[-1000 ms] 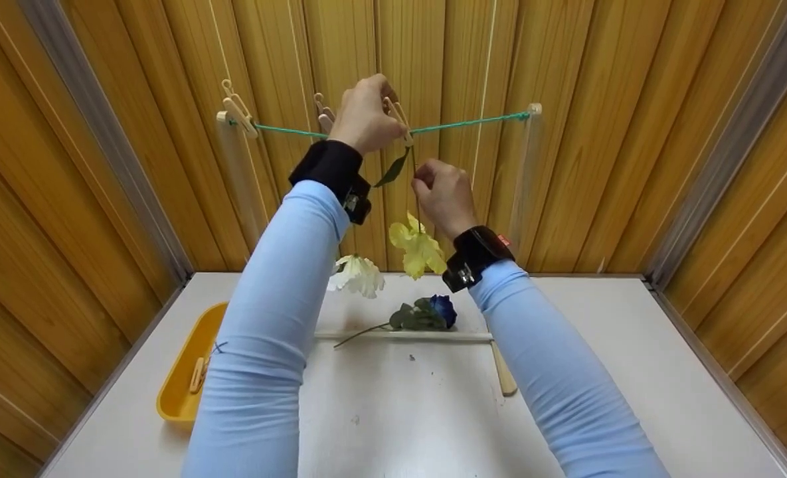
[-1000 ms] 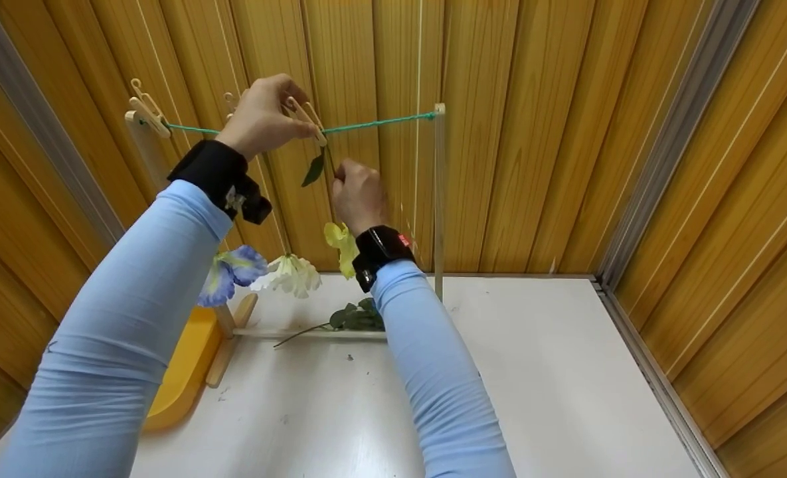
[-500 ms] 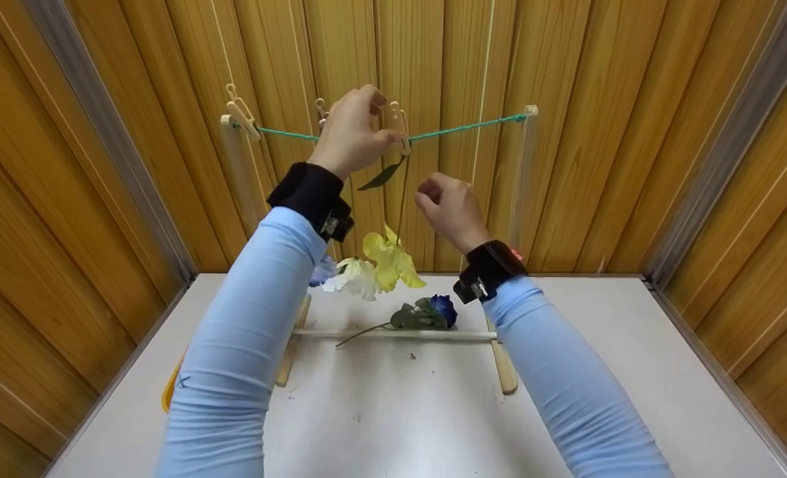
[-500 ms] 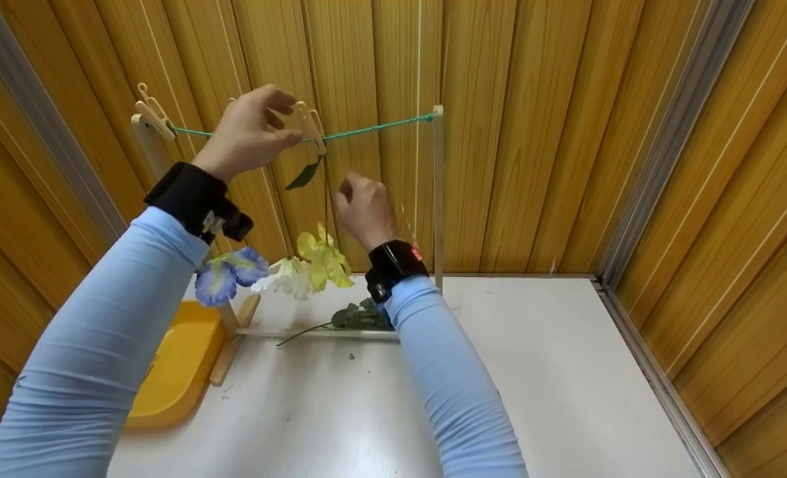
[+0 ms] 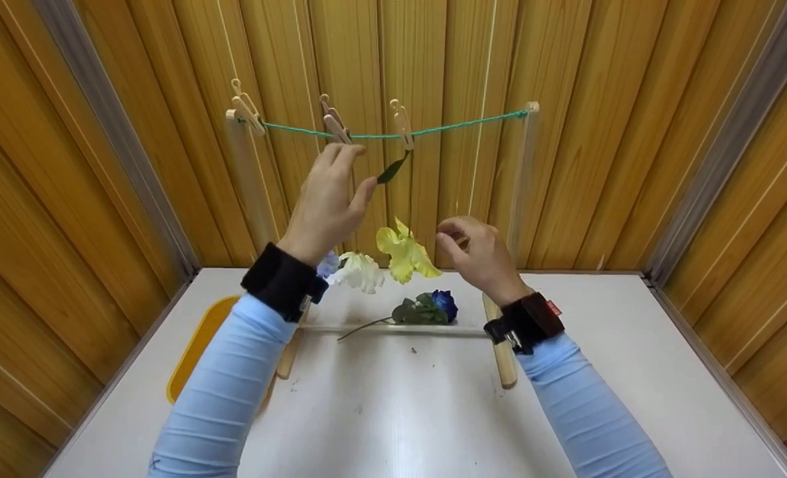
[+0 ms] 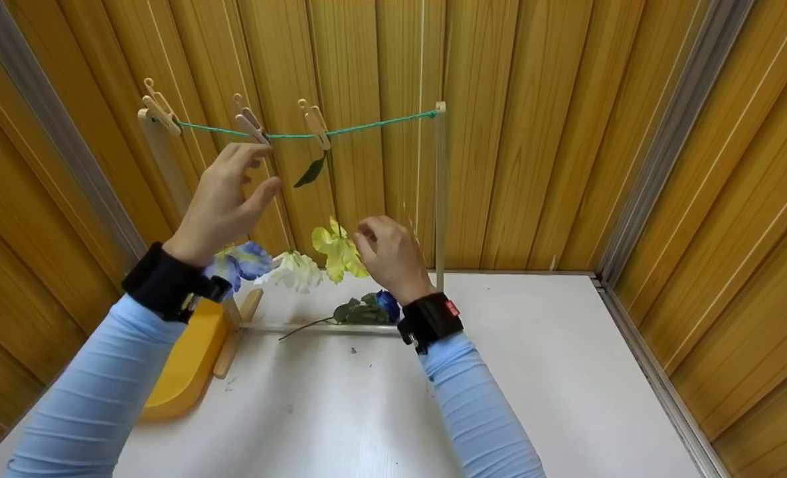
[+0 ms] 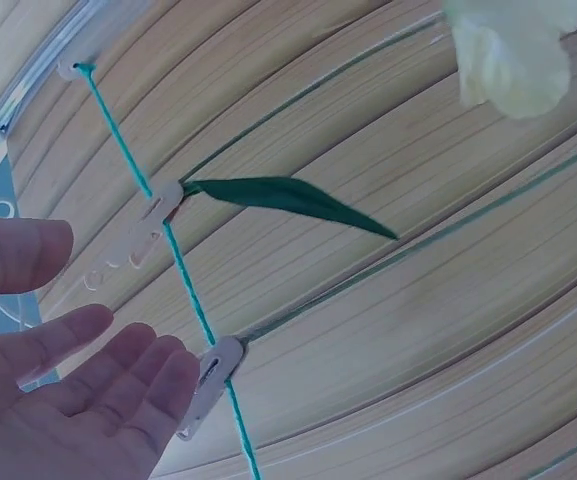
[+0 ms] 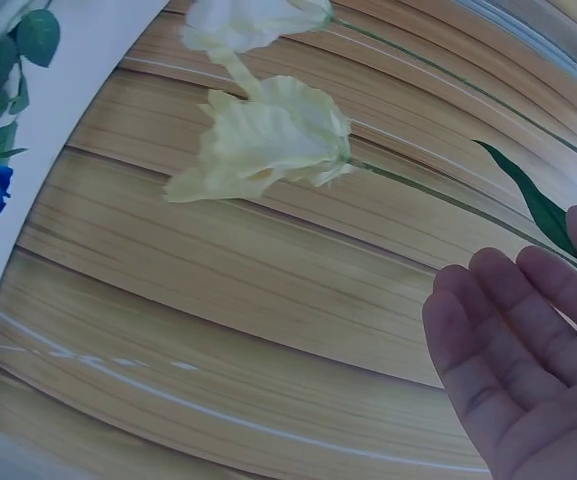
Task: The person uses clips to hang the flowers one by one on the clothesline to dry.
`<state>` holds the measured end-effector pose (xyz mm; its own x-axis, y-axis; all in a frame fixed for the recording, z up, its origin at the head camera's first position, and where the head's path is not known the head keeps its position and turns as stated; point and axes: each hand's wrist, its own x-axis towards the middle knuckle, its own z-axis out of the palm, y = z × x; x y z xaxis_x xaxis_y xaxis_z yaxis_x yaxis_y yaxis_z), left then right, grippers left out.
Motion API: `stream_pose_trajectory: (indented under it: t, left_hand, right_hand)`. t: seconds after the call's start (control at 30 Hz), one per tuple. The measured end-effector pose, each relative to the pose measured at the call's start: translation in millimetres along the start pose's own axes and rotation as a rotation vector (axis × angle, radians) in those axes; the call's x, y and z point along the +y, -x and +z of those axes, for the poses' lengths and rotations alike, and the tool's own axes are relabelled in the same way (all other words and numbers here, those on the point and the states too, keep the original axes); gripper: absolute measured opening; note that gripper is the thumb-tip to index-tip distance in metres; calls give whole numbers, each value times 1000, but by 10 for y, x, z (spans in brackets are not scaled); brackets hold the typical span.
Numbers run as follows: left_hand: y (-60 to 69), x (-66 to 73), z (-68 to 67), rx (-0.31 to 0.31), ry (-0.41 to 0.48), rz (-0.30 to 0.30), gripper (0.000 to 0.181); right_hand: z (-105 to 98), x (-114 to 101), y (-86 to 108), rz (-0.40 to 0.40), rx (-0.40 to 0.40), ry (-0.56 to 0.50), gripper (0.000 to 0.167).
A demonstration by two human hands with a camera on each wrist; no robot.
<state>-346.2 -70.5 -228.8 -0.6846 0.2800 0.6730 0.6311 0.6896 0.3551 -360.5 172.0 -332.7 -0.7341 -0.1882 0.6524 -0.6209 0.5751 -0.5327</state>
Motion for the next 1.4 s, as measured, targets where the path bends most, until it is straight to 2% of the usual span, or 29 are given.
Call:
stream_pose_trajectory:
  t: [0.27, 0.43, 0.67, 0.77, 0.93, 1.13, 1.27, 1.4]
  left_hand:
    - [500, -133, 256, 73, -71, 49, 46]
    - [830, -209, 454, 90, -102, 67, 49]
    - [1321, -334, 676, 117, -78, 9, 53]
    - [1490, -392, 763, 136, -95, 4, 53]
    - [1734, -467, 899, 148, -152, -12, 52]
    - [2001, -524, 1060, 97, -230, -68, 54]
    - [2116, -546, 1133, 58, -256, -104, 56]
    - [2159, -553, 1162, 28, -275, -132, 58]
  right_hand:
    - [39, 116, 387, -54, 57, 93, 31]
    - [97, 193, 644, -85, 104, 145, 40]
    - [230, 301, 1001, -83, 135, 209, 48]
    - [294, 362, 1142, -83, 158, 225, 49]
    - [409, 420, 1342, -83, 181, 233, 52]
    - [527, 456, 1520, -77, 174, 245, 57]
    - [571, 477, 1616, -34, 159, 244, 59]
    - [608, 519, 1698, -11, 143, 256, 59]
